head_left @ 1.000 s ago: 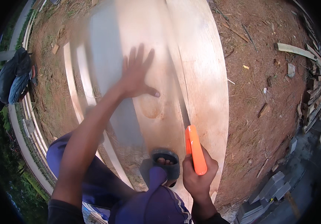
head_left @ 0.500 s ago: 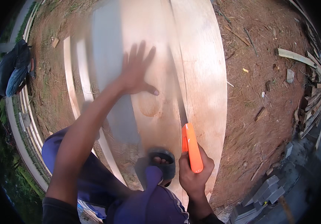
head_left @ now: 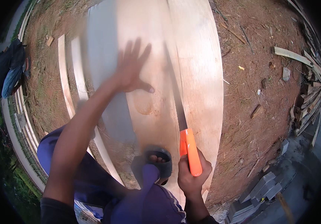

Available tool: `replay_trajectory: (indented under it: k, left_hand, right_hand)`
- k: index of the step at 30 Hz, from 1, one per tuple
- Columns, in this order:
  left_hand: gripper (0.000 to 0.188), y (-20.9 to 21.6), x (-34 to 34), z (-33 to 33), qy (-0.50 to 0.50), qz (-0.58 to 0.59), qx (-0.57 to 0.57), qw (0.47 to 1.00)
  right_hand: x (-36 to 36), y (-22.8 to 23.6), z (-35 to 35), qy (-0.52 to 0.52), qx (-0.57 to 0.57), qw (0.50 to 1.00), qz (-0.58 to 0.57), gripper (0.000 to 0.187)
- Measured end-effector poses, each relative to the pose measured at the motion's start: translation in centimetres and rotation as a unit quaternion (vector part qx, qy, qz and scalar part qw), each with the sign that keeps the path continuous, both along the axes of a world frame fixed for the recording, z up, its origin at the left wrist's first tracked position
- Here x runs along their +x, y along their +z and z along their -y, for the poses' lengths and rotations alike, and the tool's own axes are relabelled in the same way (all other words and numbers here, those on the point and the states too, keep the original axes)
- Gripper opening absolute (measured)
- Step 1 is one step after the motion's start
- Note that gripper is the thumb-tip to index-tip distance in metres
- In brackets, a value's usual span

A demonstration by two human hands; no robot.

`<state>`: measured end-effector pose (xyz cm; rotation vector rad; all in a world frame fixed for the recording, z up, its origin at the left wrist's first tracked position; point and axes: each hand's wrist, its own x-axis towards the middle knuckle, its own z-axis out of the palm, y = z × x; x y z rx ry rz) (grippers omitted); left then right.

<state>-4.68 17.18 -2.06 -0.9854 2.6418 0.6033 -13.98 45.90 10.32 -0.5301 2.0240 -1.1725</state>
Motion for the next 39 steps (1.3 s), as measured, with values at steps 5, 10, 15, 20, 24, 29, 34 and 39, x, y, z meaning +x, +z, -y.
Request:
replay_trajectory:
  k: [5,10,15,20,24,29,34,39]
  left_hand:
    - [0.151,0.7,-0.2,-0.6,0.001,0.002,0.017,1.000]
    - [0.152,-0.1,0.8,0.0,0.001,0.001,-0.012,1.000]
    - [0.146,-0.1,-0.2,-0.3,-0.010,-0.006,-0.006,1.000]
    - [0.146,0.8,-0.2,-0.5,-0.010,-0.009,0.014,1.000]
    - [0.152,0.3,0.9,0.3,0.010,-0.001,-0.003,1.000]
    - [0.151,0.2,0.0,-0.3,0.001,-0.020,0.005,1.000]
    - [0.151,1.0,-0.9,-0.2,0.000,0.011,0.016,1.000]
    - [0.152,0.3,0.7,0.5,0.002,0.004,-0.009,1.000]
  right_hand:
    - [-4.6,-4.7,14.3,0.022,-0.036,0.999,0.002,0.045]
    - [0.0,0.6,-2.0,0.043,-0.006,0.999,0.028,0.052]
    - [-0.7,0.4,0.1,0.040,-0.010,0.999,0.025,0.053]
    - [-5.1,-4.3,14.3,0.032,-0.015,0.999,0.009,0.050]
    - [-0.6,-3.3,4.2,0.030,-0.042,0.999,0.005,0.054]
    - [0.6,2.6,-5.2,0.086,0.010,0.995,-0.040,0.054]
    - [-4.5,-4.8,13.2,0.037,-0.040,0.998,0.000,0.047]
    - [-0.7,-2.5,3.9,0.031,-0.026,0.999,0.010,0.044]
